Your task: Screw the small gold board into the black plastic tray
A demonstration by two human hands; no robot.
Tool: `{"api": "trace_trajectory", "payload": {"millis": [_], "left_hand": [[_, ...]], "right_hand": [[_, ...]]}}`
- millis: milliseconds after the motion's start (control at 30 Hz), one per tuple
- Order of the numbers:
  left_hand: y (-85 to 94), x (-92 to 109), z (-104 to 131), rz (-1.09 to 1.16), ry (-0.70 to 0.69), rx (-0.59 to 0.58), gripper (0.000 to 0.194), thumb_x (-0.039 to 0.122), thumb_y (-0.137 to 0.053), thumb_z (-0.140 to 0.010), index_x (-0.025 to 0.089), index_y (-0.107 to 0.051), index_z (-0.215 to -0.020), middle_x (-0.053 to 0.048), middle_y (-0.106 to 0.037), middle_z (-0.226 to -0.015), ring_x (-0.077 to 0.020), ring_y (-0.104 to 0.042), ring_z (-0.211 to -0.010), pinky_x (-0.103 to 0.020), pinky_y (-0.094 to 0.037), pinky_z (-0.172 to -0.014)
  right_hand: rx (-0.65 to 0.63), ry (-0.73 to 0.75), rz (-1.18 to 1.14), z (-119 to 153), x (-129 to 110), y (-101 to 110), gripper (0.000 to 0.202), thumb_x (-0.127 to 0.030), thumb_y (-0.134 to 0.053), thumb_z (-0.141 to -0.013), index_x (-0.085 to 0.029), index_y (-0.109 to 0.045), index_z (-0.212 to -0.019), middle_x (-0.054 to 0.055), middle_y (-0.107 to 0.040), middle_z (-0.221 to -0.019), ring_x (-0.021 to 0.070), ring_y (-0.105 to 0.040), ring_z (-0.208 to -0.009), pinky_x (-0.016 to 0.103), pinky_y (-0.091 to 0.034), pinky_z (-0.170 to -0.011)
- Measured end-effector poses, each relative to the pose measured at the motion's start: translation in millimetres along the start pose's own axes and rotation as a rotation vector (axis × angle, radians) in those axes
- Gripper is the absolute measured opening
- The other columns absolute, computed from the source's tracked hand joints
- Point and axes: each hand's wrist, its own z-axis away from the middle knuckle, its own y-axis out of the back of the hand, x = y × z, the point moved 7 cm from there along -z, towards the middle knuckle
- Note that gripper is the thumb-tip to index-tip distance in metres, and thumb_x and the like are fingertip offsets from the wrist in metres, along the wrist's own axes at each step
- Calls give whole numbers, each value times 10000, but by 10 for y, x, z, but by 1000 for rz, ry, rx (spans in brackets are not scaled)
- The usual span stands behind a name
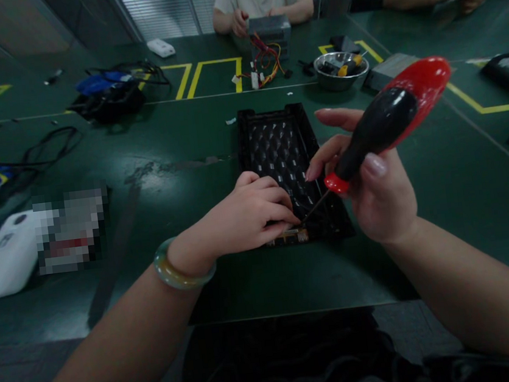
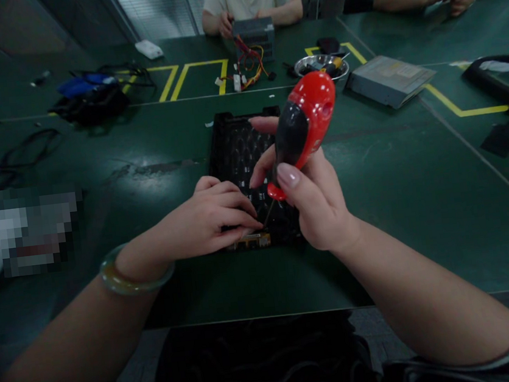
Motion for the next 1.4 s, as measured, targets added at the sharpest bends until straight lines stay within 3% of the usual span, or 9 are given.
{"api": "trace_trajectory", "payload": {"millis": [100, 233, 333, 633, 933, 1067, 1267, 1400], "left_hand": [[2, 0, 2, 0, 1, 2, 176, 290, -585, -942, 312, -739, -1025, 5, -713, -1064, -200, -561, -1025, -424, -258, -915], [10, 2, 3, -5, -6, 13, 178, 291, -589, -939, 309, -744, -1023, -6, -717, -1056, -202, -561, -1020, -416, -266, -915], [11, 3, 3, -6, -8, 17, 183, 290, -582, -942, 309, -744, -1025, -8, -719, -1056, -205, -557, -1025, -414, -270, -915], [-1, 5, 7, 8, -11, 10, 179, 276, -581, -943, 296, -742, -1018, -5, -718, -1051, -196, -559, -1005, -415, -261, -910], [0, 1, 6, 7, -8, 8, 180, 274, -583, -941, 298, -742, -1020, 3, -719, -1047, -196, -556, -1005, -411, -262, -906], [-3, 2, 3, 13, -10, 3, 186, 266, -577, -945, 296, -741, -1026, 5, -718, -1047, -188, -559, -1000, -410, -255, -911], [7, -1, 9, 19, 3, -4, 191, 277, -567, -956, 300, -744, -1025, 10, -718, -1059, -185, -570, -1020, -406, -252, -923], [31, -8, 12, 34, 10, 7, 212, 286, -541, -973, 309, -731, -1063, 17, -722, -1066, -180, -573, -1022, -404, -254, -924]], "right_hand": [[-52, 28, -108, -8, -39, -23, 532, -607, -523, -856, -233, -618, -1223, 35, -647, -786, 196, -582, -659, 327, -459, -534], [63, 61, 8, 9, -47, 33, 342, -493, -635, -860, -302, -633, -1144, 28, -660, -939, 195, -616, -766, 345, -530, -652], [97, 56, 30, 8, -8, 45, 295, -482, -726, -811, -322, -627, -1039, 15, -643, -926, 193, -619, -776, 357, -559, -674], [210, 57, 36, -36, 85, 164, 328, -560, -723, -794, -319, -582, -966, 0, -605, -818, 176, -599, -717, 343, -548, -624], [229, 99, 58, -57, 83, 168, 357, -506, -787, -750, -323, -573, -970, -13, -602, -800, 179, -600, -725, 351, -537, -672], [324, 159, -14, -78, 81, 270, 324, -446, -800, -756, -310, -587, -958, -31, -596, -778, 140, -578, -666, 308, -531, -653], [519, 269, 31, -65, 96, 441, 270, -424, -753, -805, -297, -588, -977, -19, -582, -939, 130, -579, -741, 334, -553, -723], [455, 276, 96, -77, 78, 393, 290, -410, -743, -817, -290, -552, -1000, -10, -576, -952, 138, -579, -738, 351, -553, -700]]}}
